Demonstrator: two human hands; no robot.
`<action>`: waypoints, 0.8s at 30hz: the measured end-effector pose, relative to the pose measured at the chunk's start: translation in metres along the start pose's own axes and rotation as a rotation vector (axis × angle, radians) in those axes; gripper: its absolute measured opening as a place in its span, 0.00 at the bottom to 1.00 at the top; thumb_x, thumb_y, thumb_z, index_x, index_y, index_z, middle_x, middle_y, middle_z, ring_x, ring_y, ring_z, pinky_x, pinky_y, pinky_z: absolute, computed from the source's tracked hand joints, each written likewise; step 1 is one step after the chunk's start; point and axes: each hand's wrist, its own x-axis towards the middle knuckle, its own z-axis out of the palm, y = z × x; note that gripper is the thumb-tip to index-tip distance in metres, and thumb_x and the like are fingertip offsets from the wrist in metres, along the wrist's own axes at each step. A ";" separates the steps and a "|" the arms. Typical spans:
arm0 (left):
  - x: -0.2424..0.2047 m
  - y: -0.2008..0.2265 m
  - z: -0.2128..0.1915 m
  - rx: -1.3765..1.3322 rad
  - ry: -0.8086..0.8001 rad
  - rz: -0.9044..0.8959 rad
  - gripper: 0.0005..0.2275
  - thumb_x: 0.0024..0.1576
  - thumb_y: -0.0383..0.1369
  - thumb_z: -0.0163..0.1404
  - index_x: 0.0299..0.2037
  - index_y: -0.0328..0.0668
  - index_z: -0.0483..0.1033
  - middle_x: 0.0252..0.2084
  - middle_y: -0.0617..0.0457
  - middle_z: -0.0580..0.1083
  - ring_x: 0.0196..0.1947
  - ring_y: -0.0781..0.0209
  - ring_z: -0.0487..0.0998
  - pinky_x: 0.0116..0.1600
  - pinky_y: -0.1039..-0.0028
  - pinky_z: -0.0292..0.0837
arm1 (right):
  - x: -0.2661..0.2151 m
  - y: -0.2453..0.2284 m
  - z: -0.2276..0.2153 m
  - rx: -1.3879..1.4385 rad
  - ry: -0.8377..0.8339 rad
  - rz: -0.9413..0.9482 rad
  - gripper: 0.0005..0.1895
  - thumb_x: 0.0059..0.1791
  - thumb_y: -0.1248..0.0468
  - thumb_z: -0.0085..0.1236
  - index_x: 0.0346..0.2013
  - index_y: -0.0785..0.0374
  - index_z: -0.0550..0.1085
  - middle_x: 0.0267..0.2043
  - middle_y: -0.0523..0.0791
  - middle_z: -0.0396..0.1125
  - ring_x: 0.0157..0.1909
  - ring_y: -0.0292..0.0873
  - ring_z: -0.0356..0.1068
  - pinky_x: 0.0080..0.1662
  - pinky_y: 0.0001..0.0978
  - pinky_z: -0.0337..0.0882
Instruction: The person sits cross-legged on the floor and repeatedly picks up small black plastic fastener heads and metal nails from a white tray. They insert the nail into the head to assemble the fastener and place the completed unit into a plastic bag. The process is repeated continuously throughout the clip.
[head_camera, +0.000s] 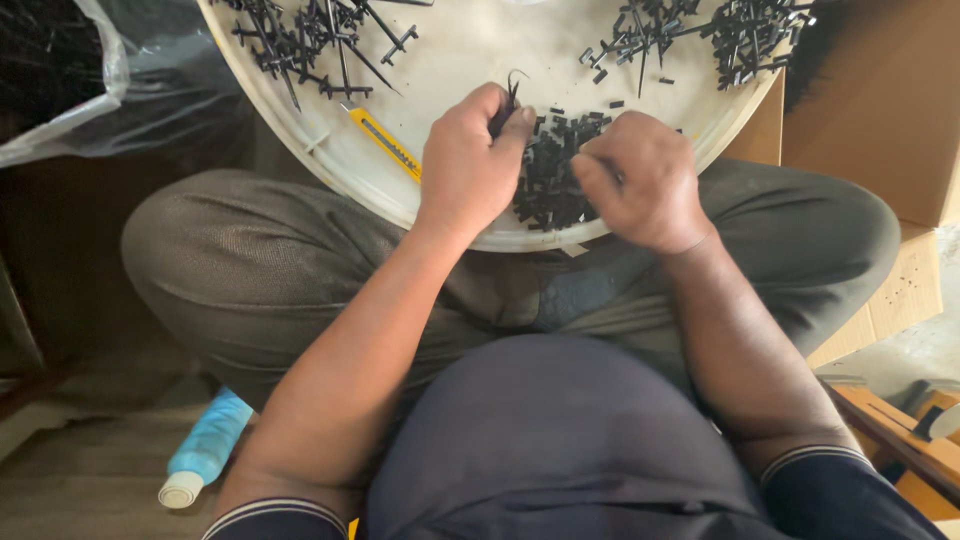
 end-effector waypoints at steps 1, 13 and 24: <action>0.003 0.003 -0.002 -0.148 -0.044 -0.110 0.11 0.64 0.35 0.54 0.31 0.40 0.70 0.22 0.52 0.71 0.20 0.62 0.72 0.25 0.73 0.65 | 0.002 0.004 -0.003 0.095 -0.032 0.057 0.04 0.52 0.69 0.64 0.38 0.65 0.75 0.35 0.47 0.69 0.37 0.51 0.70 0.40 0.42 0.70; 0.001 0.023 -0.009 -0.879 -0.305 -0.277 0.05 0.60 0.30 0.57 0.39 0.42 0.74 0.34 0.55 0.75 0.34 0.64 0.79 0.28 0.76 0.74 | 0.023 0.010 -0.014 -0.022 0.211 0.379 0.16 0.52 0.66 0.62 0.54 0.66 0.75 0.42 0.47 0.72 0.32 0.43 0.69 0.39 0.34 0.71; -0.016 0.029 0.004 0.283 -0.012 0.402 0.09 0.55 0.32 0.61 0.43 0.43 0.79 0.35 0.52 0.76 0.32 0.51 0.78 0.36 0.64 0.72 | 0.024 0.003 -0.006 -0.068 0.291 0.210 0.05 0.52 0.66 0.66 0.42 0.61 0.80 0.41 0.48 0.73 0.41 0.49 0.75 0.42 0.39 0.74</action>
